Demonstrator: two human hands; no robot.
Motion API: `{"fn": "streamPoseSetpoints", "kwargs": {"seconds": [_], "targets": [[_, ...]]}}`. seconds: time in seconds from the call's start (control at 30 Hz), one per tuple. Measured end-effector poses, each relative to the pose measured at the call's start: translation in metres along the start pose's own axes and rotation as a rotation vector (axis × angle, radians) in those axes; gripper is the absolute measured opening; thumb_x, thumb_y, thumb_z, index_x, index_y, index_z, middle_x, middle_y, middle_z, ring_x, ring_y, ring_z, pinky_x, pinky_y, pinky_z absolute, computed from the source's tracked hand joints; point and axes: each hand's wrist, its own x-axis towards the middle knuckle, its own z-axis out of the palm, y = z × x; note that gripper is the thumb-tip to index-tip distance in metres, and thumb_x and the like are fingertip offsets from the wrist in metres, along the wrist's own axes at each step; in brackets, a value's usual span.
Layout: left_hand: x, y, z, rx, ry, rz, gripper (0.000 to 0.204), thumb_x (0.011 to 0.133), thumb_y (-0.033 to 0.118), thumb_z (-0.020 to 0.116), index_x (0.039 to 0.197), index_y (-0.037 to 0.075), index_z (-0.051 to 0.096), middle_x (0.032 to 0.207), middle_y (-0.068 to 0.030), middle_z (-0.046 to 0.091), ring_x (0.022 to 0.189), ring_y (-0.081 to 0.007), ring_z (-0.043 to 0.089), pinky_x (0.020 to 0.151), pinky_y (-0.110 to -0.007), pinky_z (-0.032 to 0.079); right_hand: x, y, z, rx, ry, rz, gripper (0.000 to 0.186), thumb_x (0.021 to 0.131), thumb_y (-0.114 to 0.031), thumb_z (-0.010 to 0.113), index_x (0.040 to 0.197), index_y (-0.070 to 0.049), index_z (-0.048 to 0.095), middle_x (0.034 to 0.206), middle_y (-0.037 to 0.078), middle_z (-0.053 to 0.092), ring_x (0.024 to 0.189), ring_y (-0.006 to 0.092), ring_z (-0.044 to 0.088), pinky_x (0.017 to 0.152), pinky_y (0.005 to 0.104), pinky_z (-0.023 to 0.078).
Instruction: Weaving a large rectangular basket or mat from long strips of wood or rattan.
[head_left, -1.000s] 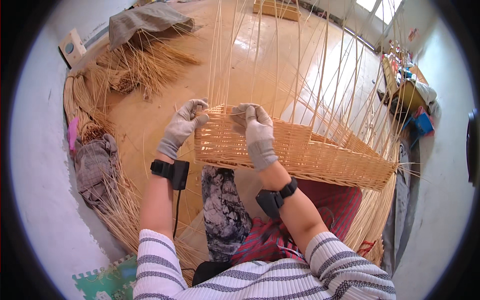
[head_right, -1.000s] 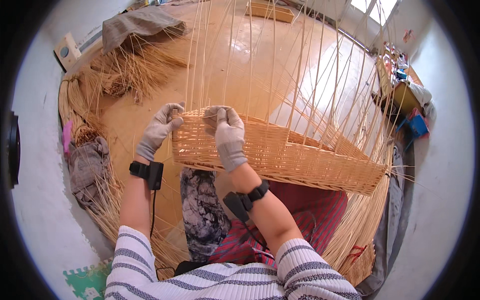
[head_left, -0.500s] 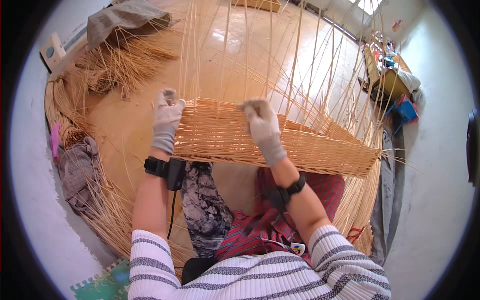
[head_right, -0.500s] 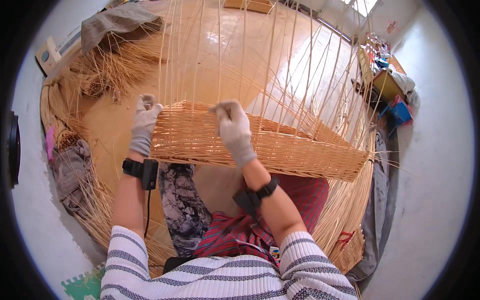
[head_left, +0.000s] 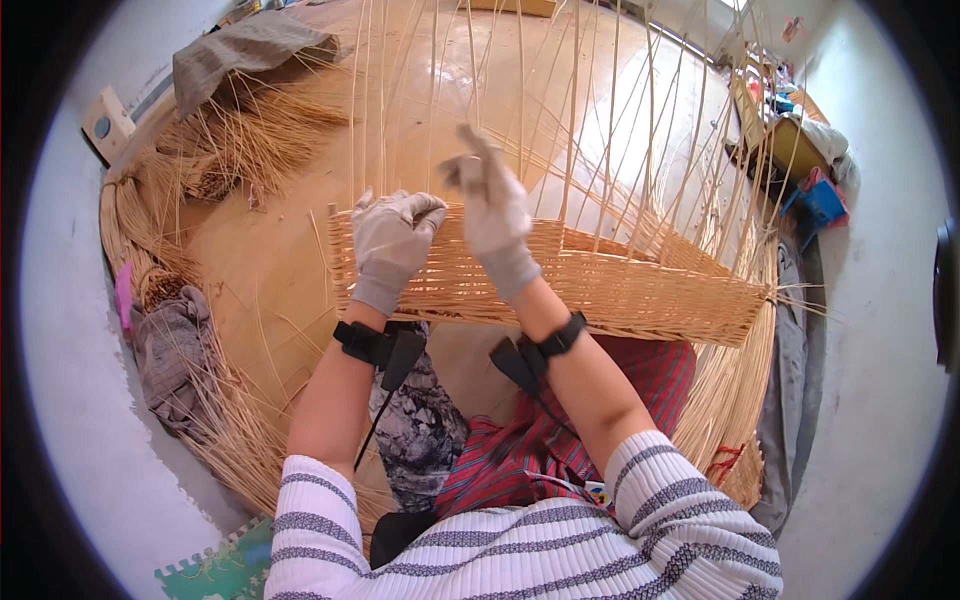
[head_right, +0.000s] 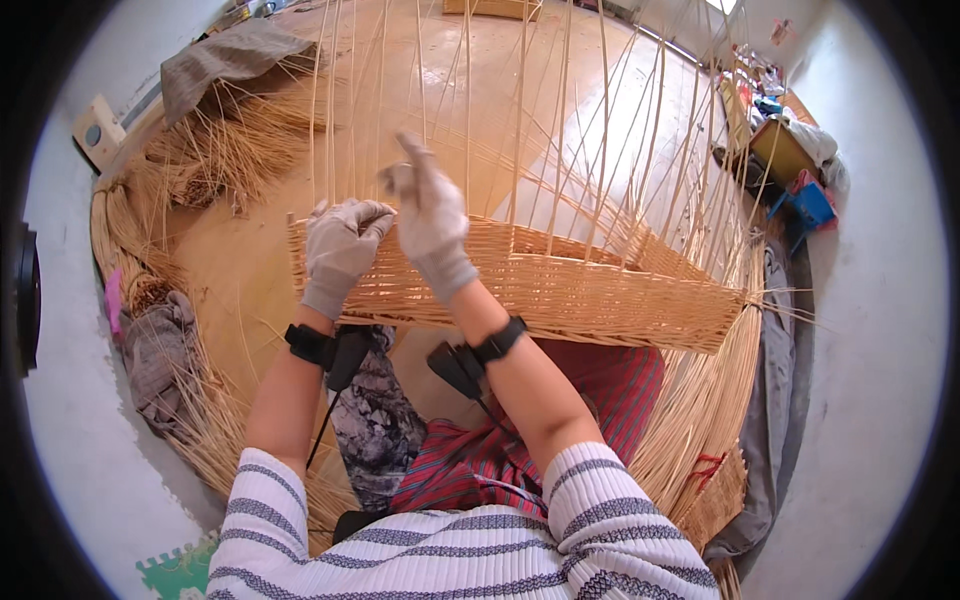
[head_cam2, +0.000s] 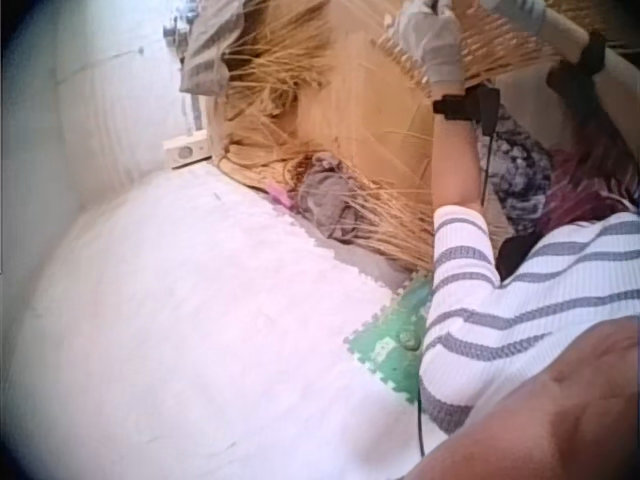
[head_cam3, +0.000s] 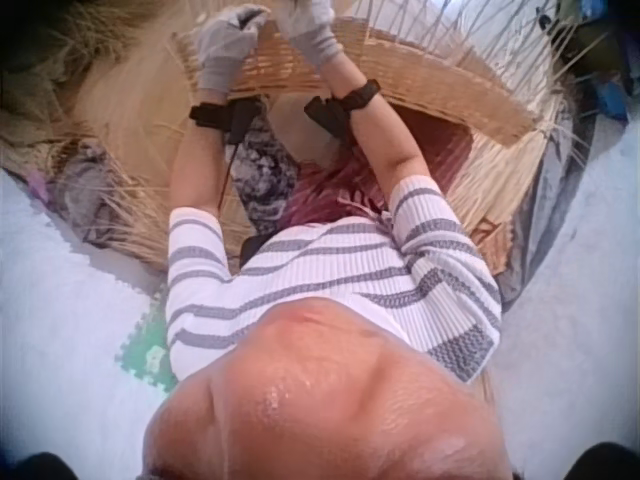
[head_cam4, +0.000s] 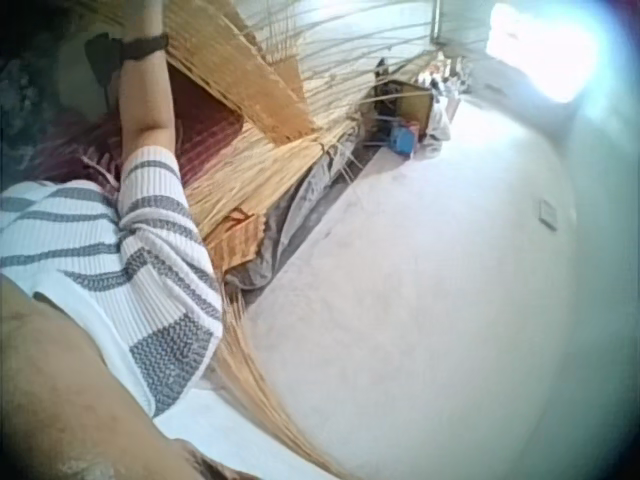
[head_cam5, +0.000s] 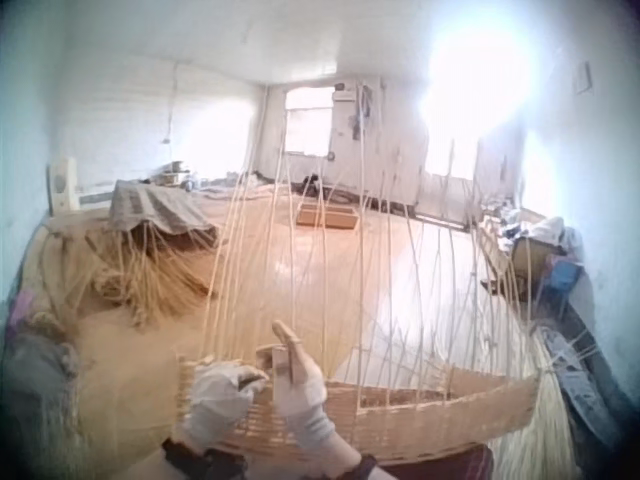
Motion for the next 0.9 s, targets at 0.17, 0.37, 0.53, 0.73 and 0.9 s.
{"fn": "streamPoseSetpoints", "kwargs": {"seconds": [0.17,0.37,0.53,0.73,0.9], "targets": [[0.001,-0.014,0.009,0.092,0.038,0.026,0.019,0.088,0.027,0.067,0.097,0.014,0.078,0.099,-0.0071,0.075,0.099,-0.0299,0.068,0.112,-0.05,0.036,-0.002,0.023,0.043,0.675,0.0,0.277,0.032,0.111,-0.014,0.051,0.14,-0.004,0.06,0.08,-0.001,0.06,0.067,0.0053,0.052,0.059,0.023,0.047],[0.001,-0.011,0.01,0.193,0.053,0.078,0.014,0.092,0.027,0.068,0.102,0.022,0.075,0.092,-0.0034,0.076,0.096,-0.0248,0.071,0.114,-0.05,0.034,-0.002,-0.015,0.033,0.658,-0.227,0.396,0.034,0.111,-0.015,0.05,0.141,-0.002,0.058,0.081,-0.003,0.059,0.068,0.0057,0.05,0.062,0.0232,0.047],[0.007,0.012,0.01,0.006,0.071,-0.132,0.022,0.1,0.03,0.063,0.117,0.023,0.075,0.111,-0.0078,0.077,0.1,-0.0258,0.072,0.111,-0.047,0.041,-0.057,-0.073,-0.019,0.21,-1.107,0.016,0.043,0.087,-0.03,0.078,0.127,-0.015,0.068,0.098,0.011,0.073,0.092,0.0326,0.072,0.08,0.0422,0.057],[0.018,-0.018,-0.013,0.015,-0.336,0.092,0.025,0.102,0.039,0.059,0.118,0.029,0.075,0.108,-0.0093,0.077,0.096,-0.0252,0.073,0.1,-0.046,0.049,-0.003,-0.024,-0.054,-0.47,-0.322,0.198,0.056,0.085,-0.026,0.08,0.133,-0.003,0.063,0.115,0.02,0.073,0.095,0.0313,0.075,0.081,0.0399,0.059],[0.054,-0.049,0.003,-0.466,-0.735,-0.132,0.03,0.102,0.034,0.067,0.123,0.014,0.075,0.105,-0.0046,0.079,0.094,-0.0193,0.071,0.085,-0.035,0.056,0.036,0.006,-0.061,-0.431,-0.987,0.751,0.061,0.087,-0.009,0.076,0.144,-0.003,0.056,0.119,0.014,0.074,0.077,0.0165,0.076,0.062,0.0274,0.058]]}}
